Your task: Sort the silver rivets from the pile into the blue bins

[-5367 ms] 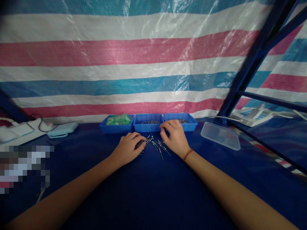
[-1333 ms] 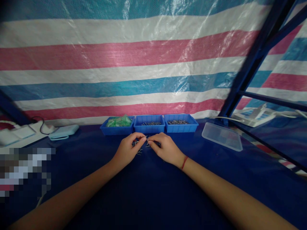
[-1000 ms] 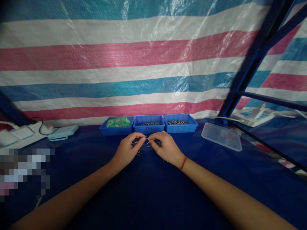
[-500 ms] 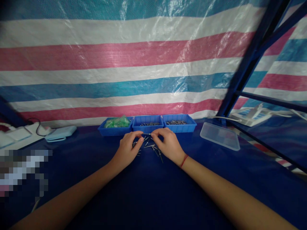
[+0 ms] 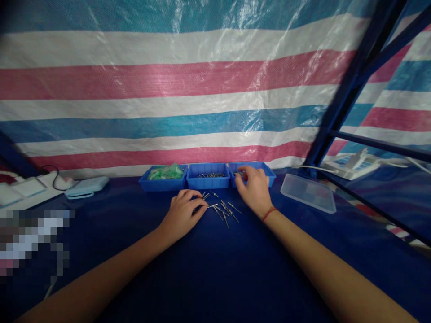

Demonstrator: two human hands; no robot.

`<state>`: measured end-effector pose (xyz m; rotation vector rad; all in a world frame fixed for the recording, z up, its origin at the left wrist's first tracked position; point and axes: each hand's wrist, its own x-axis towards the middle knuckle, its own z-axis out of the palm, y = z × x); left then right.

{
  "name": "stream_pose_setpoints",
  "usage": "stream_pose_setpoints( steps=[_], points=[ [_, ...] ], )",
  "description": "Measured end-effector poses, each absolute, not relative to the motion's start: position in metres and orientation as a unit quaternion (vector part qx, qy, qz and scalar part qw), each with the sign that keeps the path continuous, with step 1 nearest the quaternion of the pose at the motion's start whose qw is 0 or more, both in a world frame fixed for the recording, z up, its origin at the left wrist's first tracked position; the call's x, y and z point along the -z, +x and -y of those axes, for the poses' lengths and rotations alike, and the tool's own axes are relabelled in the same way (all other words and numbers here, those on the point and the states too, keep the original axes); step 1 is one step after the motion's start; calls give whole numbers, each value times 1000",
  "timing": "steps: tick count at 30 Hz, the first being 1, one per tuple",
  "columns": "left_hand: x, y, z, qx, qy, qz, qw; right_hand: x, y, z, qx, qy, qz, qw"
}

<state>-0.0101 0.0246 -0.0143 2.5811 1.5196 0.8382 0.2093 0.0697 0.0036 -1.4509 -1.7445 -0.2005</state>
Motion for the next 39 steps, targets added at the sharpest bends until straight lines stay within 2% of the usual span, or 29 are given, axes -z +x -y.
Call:
stream_pose_setpoints(
  steps=[7,11,22,39],
  points=[
    [18,-7,-23,-218,832,-509,-33,-4,173,-38,6,-445,853,272],
    [19,-8,-23,-236,826,-509,-57,-2,168,-32,14,-397,887,236],
    [16,-9,-29,-390,782,-477,93,2,166,-40,-133,-398,826,377],
    [8,-12,-28,-449,766,-439,138,4,164,-39,-149,-398,825,371]
  ],
)
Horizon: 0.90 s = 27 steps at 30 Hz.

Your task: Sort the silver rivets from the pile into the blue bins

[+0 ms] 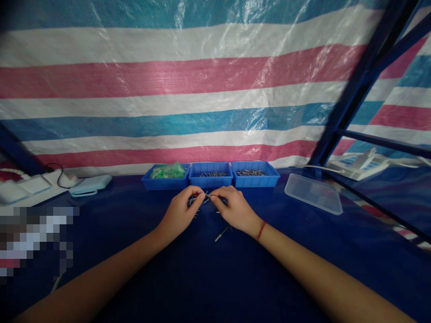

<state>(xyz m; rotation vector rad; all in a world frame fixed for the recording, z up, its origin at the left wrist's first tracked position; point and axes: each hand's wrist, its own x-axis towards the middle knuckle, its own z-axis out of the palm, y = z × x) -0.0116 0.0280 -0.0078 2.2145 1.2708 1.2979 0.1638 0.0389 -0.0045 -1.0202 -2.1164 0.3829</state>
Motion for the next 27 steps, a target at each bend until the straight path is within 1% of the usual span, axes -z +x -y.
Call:
stream_pose_setpoints(
  steps=[17,21,27],
  points=[
    [9,-12,-29,-453,773,-427,126,5,164,-39,-144,-409,818,379],
    [11,-12,-29,-453,774,-426,122,5,163,-38,-176,-405,799,409],
    [13,-13,-31,-451,776,-426,118,7,162,-38,-148,-397,769,479]
  ],
)
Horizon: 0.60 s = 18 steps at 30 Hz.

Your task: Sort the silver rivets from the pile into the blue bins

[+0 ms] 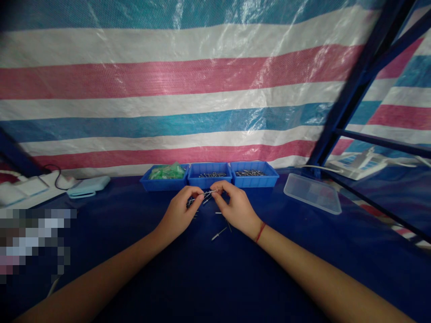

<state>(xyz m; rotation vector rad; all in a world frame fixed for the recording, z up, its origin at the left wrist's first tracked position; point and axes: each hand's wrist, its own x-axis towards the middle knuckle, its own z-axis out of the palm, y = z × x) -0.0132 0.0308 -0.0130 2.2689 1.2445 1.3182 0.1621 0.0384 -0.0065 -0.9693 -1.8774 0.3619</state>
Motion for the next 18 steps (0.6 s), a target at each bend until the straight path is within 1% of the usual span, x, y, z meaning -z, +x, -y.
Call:
stream_pose_setpoints(
  steps=[5,9,11,13,16,18],
  points=[
    [12,-13,-30,-457,774,-422,116,3,160,-34,-136,-384,763,502],
    [11,-12,-30,-462,775,-416,112,-5,161,-30,-92,-382,785,478],
    [11,-12,-30,-471,767,-421,109,-9,167,-34,-51,-398,784,474],
    [11,-11,-30,-469,766,-427,108,-13,180,-44,5,-431,751,500],
    [10,-10,-26,-415,801,-423,90,-13,207,-65,97,-513,660,540],
    [9,-9,-22,-367,836,-404,64,-9,225,-78,141,-568,634,505]
  ],
)
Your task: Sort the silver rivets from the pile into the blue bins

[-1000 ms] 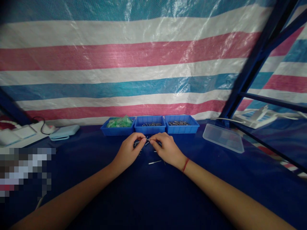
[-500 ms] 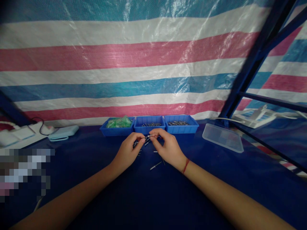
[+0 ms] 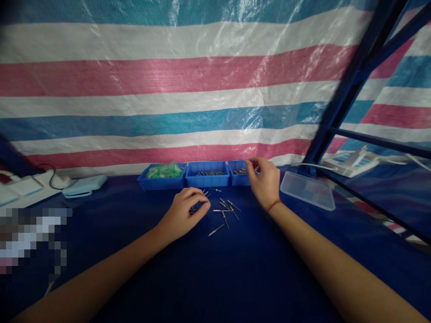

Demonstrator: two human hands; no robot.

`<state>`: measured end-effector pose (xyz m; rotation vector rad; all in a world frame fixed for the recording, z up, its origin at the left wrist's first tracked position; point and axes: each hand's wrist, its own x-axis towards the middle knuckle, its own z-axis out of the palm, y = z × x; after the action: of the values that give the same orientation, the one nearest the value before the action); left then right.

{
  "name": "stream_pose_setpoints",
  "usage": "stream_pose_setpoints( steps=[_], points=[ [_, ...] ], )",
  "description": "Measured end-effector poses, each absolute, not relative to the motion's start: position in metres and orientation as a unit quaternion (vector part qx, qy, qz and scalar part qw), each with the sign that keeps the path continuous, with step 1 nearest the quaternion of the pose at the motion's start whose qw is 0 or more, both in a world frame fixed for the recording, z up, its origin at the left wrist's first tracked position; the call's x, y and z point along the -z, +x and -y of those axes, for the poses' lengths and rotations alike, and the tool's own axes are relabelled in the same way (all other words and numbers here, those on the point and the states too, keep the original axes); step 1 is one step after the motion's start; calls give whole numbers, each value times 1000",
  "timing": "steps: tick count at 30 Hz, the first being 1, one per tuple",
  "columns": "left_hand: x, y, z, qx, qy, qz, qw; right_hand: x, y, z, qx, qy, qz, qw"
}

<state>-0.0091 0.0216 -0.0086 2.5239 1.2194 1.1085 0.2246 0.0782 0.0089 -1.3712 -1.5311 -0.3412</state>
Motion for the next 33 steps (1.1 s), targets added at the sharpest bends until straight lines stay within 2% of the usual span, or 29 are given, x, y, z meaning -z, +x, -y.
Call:
stream_pose_setpoints(
  steps=[4,13,17,21,25,33],
  points=[
    [6,-7,-13,-289,899,-328,33,-1,234,-87,157,-629,643,409],
    [5,-3,-9,-234,931,-278,-38,-7,188,-52,102,-526,743,400],
    [5,-2,-10,-302,891,-333,-61,-4,178,-45,52,-491,758,426],
    [8,-7,-20,-404,809,-427,-15,2,165,-38,-97,-431,768,463],
    [10,-10,-27,-420,790,-446,32,5,152,-28,-207,-391,765,468],
    [9,-8,-24,-424,798,-427,43,3,150,-24,-278,-390,723,498]
  ],
)
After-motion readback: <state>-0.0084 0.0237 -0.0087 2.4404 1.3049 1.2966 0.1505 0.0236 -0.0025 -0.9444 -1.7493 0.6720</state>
